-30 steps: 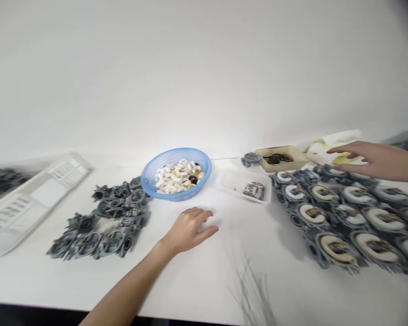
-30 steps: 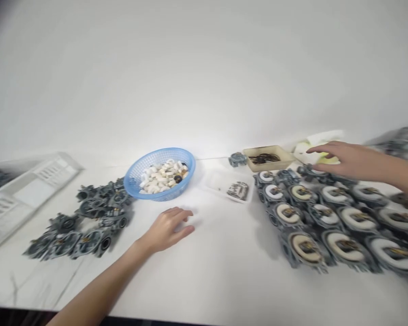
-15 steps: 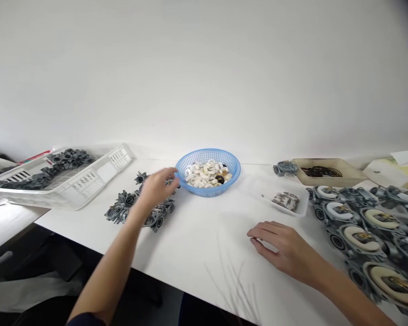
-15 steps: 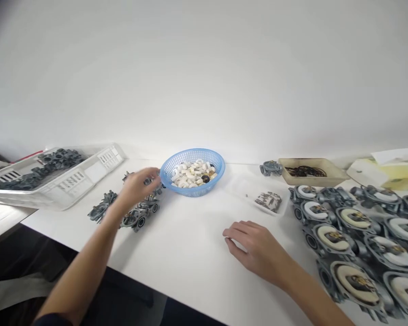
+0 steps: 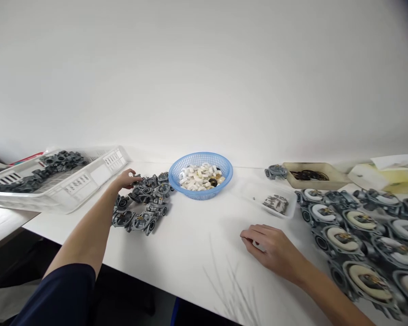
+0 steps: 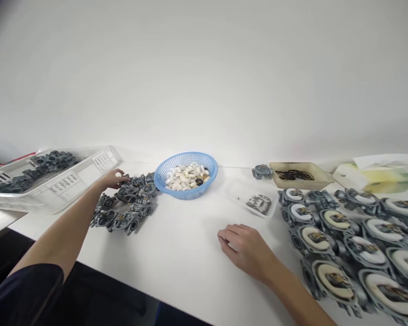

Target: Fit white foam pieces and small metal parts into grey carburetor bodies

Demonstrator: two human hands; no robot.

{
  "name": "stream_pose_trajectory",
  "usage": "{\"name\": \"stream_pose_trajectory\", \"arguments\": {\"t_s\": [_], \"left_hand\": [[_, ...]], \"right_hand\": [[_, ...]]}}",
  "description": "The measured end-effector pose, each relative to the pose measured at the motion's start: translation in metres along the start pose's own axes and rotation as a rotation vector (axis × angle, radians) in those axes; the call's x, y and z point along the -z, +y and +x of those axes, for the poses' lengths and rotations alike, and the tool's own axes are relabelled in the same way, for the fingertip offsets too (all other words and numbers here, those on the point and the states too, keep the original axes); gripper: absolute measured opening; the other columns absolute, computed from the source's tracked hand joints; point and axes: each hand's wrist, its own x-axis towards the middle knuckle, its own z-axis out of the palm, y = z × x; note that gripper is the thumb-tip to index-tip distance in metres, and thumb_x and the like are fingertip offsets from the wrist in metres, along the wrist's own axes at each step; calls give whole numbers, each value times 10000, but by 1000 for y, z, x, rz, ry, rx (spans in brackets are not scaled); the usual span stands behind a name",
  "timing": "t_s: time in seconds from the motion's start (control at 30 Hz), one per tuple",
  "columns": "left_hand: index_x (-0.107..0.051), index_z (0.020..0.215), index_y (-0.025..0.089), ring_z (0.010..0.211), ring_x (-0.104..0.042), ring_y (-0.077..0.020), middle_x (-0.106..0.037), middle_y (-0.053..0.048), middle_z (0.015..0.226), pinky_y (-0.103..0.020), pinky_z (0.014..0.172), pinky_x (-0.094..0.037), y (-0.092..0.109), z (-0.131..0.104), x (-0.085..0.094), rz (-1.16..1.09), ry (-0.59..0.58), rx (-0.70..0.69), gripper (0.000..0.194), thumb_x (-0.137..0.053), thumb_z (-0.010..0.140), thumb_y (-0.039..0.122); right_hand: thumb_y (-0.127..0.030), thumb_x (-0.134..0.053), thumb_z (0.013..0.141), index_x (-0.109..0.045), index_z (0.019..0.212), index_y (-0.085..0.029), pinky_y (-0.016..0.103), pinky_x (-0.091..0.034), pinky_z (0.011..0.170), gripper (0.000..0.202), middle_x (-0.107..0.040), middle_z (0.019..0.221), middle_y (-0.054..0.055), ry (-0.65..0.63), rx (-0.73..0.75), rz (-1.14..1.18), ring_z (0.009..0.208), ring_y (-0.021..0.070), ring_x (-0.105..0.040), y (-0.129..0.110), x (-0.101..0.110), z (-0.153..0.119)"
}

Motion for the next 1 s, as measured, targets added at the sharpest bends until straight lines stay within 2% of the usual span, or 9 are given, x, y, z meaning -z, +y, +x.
{"name": "stream_pose_trajectory", "arguments": {"t_s": [0.13,0.23,0.3,0.43,0.5,0.6,0.77,0.9,1.0], "left_hand": [[-599,1235,148,963,-671,-200,-645,-89,1179,-384,810,-597,5,-3,3,59,18,75,311,-608,989,338],[-586,1212,102,828,-684,-205,-692,-74,992,-359,732,-591,11,-13,20,124,100,34,410,-697,914,361],[-575,1204,91,806,-684,-242,-699,-43,864,-372,735,-577,19,-21,38,173,181,-53,528,-776,815,386],[-529,1296,219,1079,-631,-311,-690,-28,1098,-467,929,-525,50,-51,68,247,351,-267,602,-757,785,443],[-525,1314,262,1001,-669,-259,-654,-4,1199,-480,950,-527,71,-81,65,229,382,-474,589,-703,819,527],[-518,1339,248,961,-693,-230,-642,-46,1252,-408,897,-590,103,-145,30,91,302,-836,599,-696,836,521],[-529,1329,274,1175,-636,-260,-542,-114,1390,-368,953,-586,140,-235,-90,102,98,-1312,415,-635,931,323],[-500,1336,237,1060,-680,-258,-514,-169,1396,-350,781,-636,153,-255,-168,113,58,-1525,435,-620,918,246],[-492,1327,213,1151,-641,-288,-504,-194,1398,-357,784,-639,156,-254,-192,97,61,-1620,442,-615,903,206]], "right_hand": [[-135,-466,971,-657,926,-215,301,-477,633,212,-685,766,23,22,-11,5,663,164,-624,-2,3,-1],[-131,-475,967,-657,919,-209,300,-467,659,203,-679,759,22,35,-7,-5,669,160,-618,-3,4,-2],[-135,-479,968,-660,919,-208,302,-465,670,202,-677,757,24,41,-5,-17,668,160,-616,-4,7,-3],[-158,-474,979,-669,967,-224,307,-491,694,206,-690,800,42,83,-16,-12,711,172,-645,-7,17,-2],[-168,-481,980,-660,1017,-224,316,-507,706,191,-699,858,55,130,-31,7,753,182,-654,-8,23,-1],[-174,-503,977,-629,1112,-222,320,-522,709,191,-694,969,68,199,-83,80,802,184,-644,-8,30,-1],[-209,-509,974,-526,1325,-296,299,-548,719,362,-615,1216,66,98,-306,338,836,159,-614,-8,34,-2],[-230,-517,964,-463,1389,-341,311,-551,842,442,-575,1329,29,-28,-481,523,920,145,-622,-7,36,-2],[-198,-508,945,-492,1370,-334,322,-537,847,447,-594,1329,13,-77,-517,543,897,140,-623,-6,38,-2]]}}
